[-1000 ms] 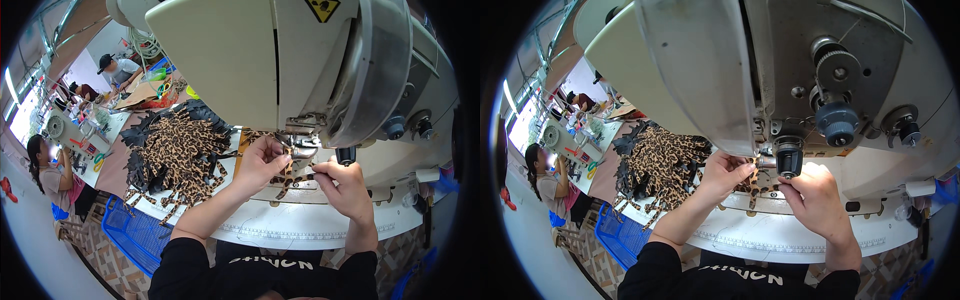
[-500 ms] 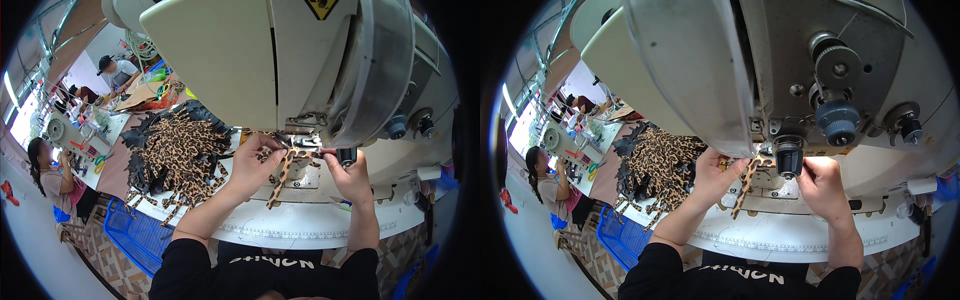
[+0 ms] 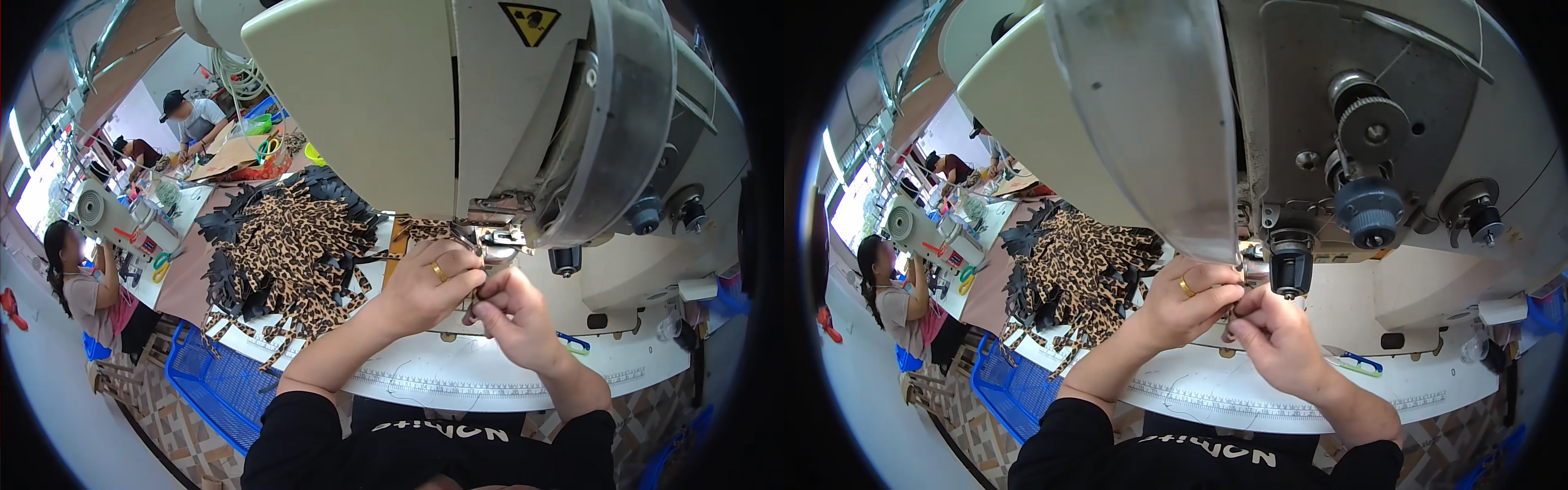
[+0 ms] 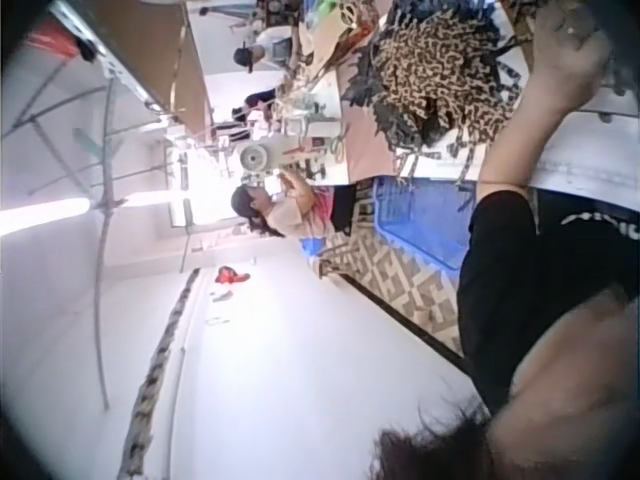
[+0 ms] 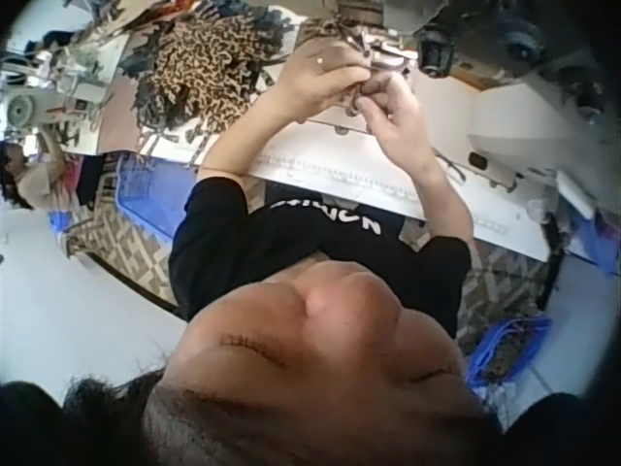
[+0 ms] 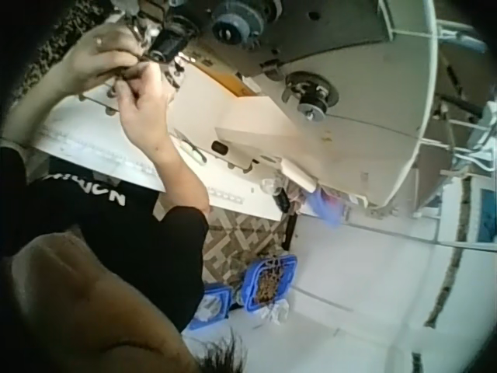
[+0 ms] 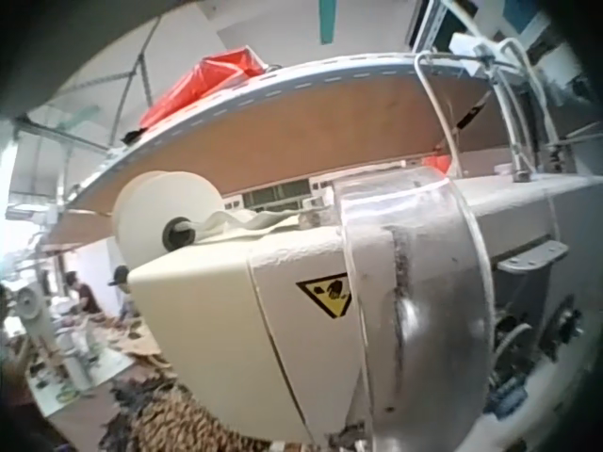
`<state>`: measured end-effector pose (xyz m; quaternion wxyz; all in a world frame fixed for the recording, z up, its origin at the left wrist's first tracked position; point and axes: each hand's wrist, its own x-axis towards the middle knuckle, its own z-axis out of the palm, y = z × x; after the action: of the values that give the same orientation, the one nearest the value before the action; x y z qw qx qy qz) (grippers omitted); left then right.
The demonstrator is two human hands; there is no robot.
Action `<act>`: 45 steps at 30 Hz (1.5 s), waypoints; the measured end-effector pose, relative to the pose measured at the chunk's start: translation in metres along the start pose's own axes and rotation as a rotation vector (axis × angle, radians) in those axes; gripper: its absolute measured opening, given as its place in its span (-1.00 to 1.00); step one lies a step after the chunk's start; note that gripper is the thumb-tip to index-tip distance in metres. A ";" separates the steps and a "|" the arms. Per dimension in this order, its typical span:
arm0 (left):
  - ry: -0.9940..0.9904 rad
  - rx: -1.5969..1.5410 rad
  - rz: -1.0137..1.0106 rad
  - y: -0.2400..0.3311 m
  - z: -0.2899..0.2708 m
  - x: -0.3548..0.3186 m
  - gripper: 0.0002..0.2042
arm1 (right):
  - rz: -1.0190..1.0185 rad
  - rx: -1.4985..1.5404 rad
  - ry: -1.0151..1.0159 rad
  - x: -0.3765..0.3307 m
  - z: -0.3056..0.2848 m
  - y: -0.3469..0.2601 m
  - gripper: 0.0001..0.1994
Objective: The person sews patterned fabric strips using a sewing machine, guiding them under the presser foot and cutting threads with snips. The person then removes and replaces the bobbin in the machine before feeding and sewing more strips.
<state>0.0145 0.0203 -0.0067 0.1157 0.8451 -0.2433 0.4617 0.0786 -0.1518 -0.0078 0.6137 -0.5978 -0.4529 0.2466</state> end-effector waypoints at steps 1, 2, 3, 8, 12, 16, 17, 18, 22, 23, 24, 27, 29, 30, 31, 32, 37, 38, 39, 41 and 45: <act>-0.008 0.003 -0.003 -0.002 0.001 -0.001 -0.75 | -0.022 0.013 -0.010 0.000 0.003 0.002 -0.87; 0.000 -0.011 0.009 -0.005 0.002 -0.002 -0.74 | -0.044 0.036 0.018 0.001 0.005 0.004 -0.88; 0.007 -0.027 0.020 -0.005 0.002 -0.004 -0.74 | -0.050 0.044 0.052 0.001 0.007 0.005 -0.88; 0.020 -0.029 -0.006 -0.008 0.001 -0.005 -0.72 | -0.077 0.004 0.020 0.000 0.003 0.004 -0.89; 0.036 -0.026 -0.057 -0.010 0.001 -0.005 -0.70 | -0.075 -0.104 -0.021 -0.001 0.001 0.001 -0.88; 0.010 -0.046 -0.088 -0.011 0.001 -0.006 -0.71 | -0.045 -0.044 0.027 -0.003 0.000 -0.004 -0.88; 0.041 -0.063 -0.091 -0.012 0.003 -0.005 -0.73 | -0.053 -0.035 0.033 -0.003 0.000 -0.005 -0.86; 0.072 -0.080 -0.094 -0.013 0.005 -0.005 -0.74 | -0.054 -0.039 0.041 -0.003 0.000 -0.005 -0.85; 0.108 -0.067 -0.131 -0.014 0.010 -0.008 -0.76 | -0.111 -0.069 0.011 -0.002 -0.005 -0.006 -0.85; 0.082 -0.136 -0.184 -0.015 0.010 -0.010 -0.76 | -0.125 -0.086 0.015 -0.001 -0.006 -0.005 -0.84; 0.055 -0.220 -0.247 -0.017 0.010 -0.011 -0.77 | -0.114 -0.120 0.024 -0.001 -0.007 -0.005 -0.83; 0.076 -0.194 -0.456 -0.030 0.013 -0.014 -0.76 | -0.073 -0.062 0.027 -0.005 -0.013 -0.008 -0.81; 0.025 -0.232 -0.522 -0.044 0.021 -0.011 -0.73 | -0.108 -0.079 0.049 -0.005 -0.015 -0.009 -0.80; -0.074 -0.225 -0.533 -0.051 0.026 -0.009 -0.73 | -0.124 -0.104 0.078 -0.006 -0.016 -0.010 -0.79; -0.171 -0.216 -0.543 -0.058 0.031 -0.008 -0.72 | -0.140 -0.102 0.064 -0.007 -0.017 -0.012 -0.79; -0.164 -0.209 -0.548 -0.064 0.036 -0.005 -0.72 | -0.132 -0.070 0.092 -0.008 -0.018 -0.013 -0.78; -0.002 -0.151 -0.670 -0.096 0.042 0.005 -0.79 | -0.166 0.025 0.194 -0.010 -0.018 -0.018 -0.79; 0.115 -0.350 -0.658 -0.105 0.042 0.009 -0.80 | -0.162 0.018 0.181 -0.010 -0.018 -0.019 -0.79; 0.062 -0.167 -0.396 -0.113 0.039 0.009 -0.83 | -0.168 0.005 0.188 -0.010 -0.019 -0.019 -0.79; -0.118 -0.205 -0.510 -0.112 0.040 0.000 -0.82 | -0.162 0.008 0.224 -0.010 -0.019 -0.020 -0.80; -0.473 -0.571 -0.936 -0.091 0.046 -0.023 -0.74 | -0.181 -0.001 0.259 -0.012 -0.019 -0.021 -0.82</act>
<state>0.0846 0.0857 -0.0486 0.4723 0.8778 0.0212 0.0769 0.0841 -0.1755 0.0119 0.6863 -0.5819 -0.4220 0.1109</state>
